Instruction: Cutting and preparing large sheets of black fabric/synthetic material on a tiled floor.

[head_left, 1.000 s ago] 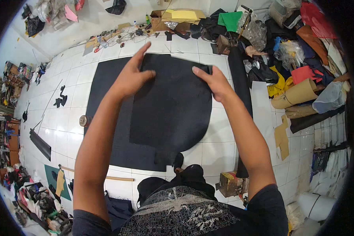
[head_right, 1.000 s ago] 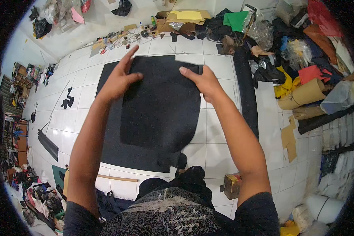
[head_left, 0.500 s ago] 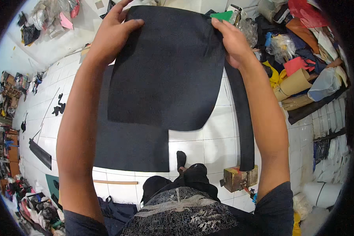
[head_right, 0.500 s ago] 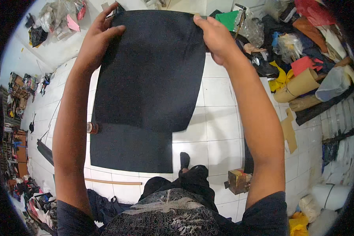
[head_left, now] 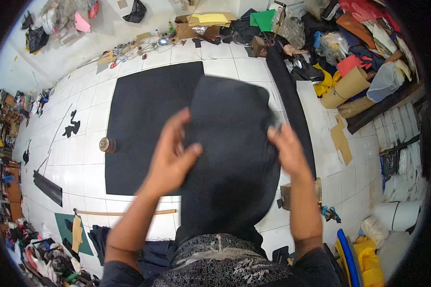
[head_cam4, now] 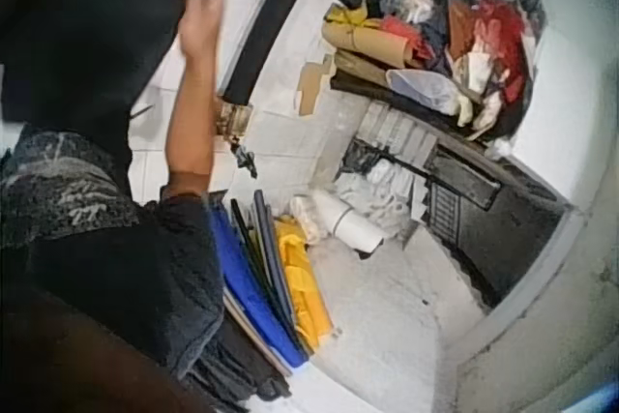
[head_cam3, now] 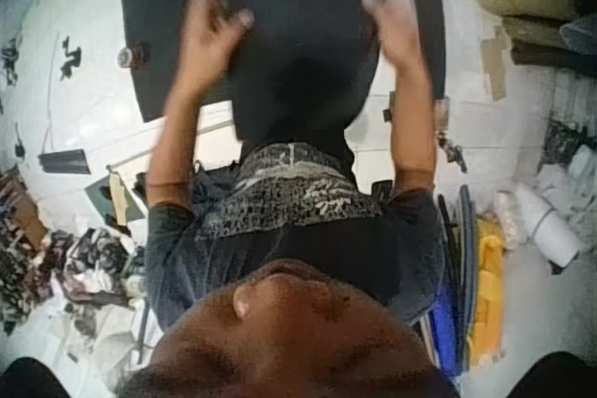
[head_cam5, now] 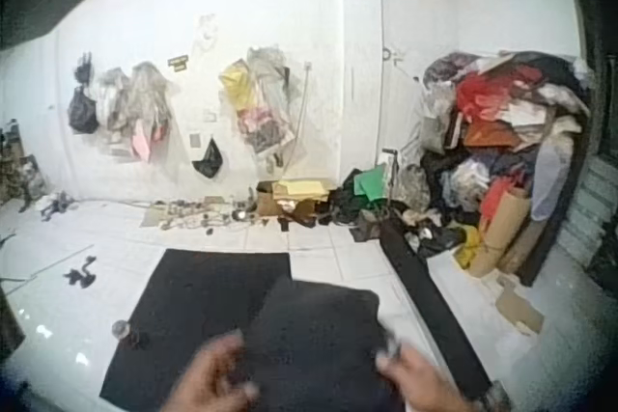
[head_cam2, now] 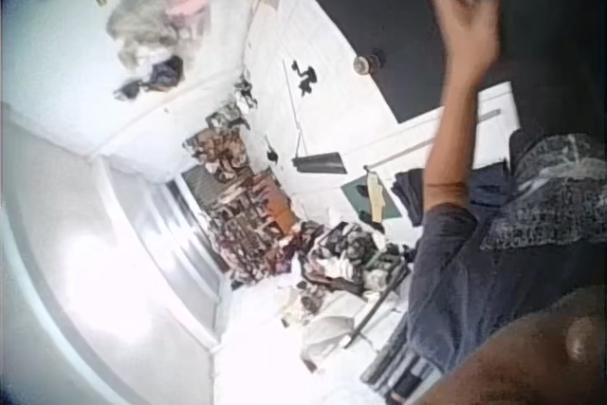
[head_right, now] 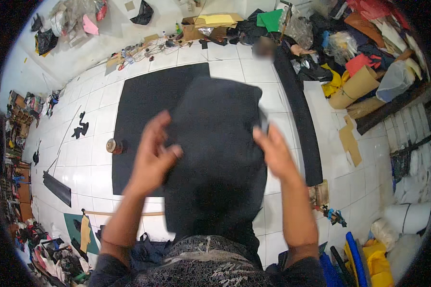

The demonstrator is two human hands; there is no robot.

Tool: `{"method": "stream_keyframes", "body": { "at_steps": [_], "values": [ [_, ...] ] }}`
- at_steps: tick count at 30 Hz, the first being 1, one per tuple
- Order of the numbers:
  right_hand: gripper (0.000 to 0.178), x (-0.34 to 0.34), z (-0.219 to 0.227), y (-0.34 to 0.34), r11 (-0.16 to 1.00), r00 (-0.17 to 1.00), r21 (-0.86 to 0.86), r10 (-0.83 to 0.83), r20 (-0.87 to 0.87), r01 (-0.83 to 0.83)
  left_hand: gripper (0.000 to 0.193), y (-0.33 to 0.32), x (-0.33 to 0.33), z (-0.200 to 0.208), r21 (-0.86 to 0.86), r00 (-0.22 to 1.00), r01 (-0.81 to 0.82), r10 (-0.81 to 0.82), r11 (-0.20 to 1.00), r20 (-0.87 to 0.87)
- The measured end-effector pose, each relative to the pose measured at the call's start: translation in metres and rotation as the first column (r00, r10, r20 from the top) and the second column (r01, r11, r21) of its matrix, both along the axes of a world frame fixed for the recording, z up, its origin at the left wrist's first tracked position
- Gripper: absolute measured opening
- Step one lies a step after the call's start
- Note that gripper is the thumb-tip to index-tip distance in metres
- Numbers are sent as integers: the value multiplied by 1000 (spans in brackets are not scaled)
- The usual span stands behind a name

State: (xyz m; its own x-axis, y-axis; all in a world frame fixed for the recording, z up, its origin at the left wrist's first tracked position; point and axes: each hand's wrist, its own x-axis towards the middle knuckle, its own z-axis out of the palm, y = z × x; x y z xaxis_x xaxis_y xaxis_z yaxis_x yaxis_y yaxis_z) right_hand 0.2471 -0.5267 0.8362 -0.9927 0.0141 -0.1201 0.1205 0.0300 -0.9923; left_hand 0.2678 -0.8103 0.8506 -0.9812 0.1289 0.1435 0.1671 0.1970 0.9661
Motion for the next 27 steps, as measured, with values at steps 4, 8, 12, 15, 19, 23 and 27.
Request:
{"method": "stream_keyframes", "body": {
  "at_steps": [4,8,12,15,19,23,27],
  "values": [
    [48,96,-172,5,984,928,174,-45,369,-22,60,8,110,-194,-23,964,-55,59,998,259],
    [52,175,-269,14,976,636,-190,81,767,106,61,31,181,-294,-131,567,51,79,990,820],
    [46,206,-365,18,958,671,228,-55,740,-172,70,26,221,-385,-210,607,277,-1,938,795],
    [37,182,-454,22,885,680,422,-188,708,-195,68,29,235,-489,-99,614,144,-11,985,789],
    [47,152,-595,88,700,807,682,-269,526,-211,58,35,214,-593,-351,622,283,108,892,775],
    [52,106,-693,161,648,838,733,-269,475,-207,49,31,183,-714,-504,785,267,118,822,609],
    [57,132,-775,231,586,817,769,-294,495,-255,48,53,118,-797,-546,889,169,113,820,444]
  ]
}}
